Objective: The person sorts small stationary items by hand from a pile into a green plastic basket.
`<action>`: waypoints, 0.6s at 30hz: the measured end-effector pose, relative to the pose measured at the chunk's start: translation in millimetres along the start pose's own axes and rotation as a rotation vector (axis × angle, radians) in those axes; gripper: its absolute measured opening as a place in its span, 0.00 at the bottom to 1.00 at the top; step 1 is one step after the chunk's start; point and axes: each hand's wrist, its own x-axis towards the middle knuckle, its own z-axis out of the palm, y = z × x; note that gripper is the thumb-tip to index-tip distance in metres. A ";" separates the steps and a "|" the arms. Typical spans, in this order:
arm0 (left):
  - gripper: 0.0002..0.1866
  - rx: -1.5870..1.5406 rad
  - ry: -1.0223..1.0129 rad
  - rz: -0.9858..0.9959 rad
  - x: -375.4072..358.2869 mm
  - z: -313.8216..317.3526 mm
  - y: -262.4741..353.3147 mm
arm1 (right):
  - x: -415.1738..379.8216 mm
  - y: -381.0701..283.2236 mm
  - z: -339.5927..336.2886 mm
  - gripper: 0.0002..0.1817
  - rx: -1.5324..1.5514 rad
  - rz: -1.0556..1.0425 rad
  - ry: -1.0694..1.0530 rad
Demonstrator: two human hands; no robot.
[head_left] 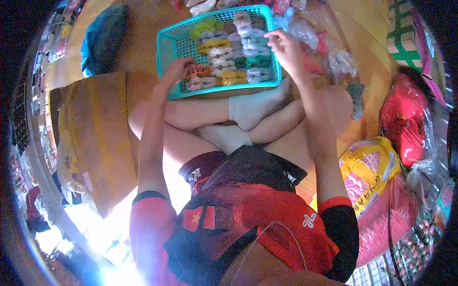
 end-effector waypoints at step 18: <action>0.22 -0.027 -0.191 -0.019 2.8 4.0 0.9 | -7.7 -0.5 23.9 0.05 -0.519 -0.370 0.176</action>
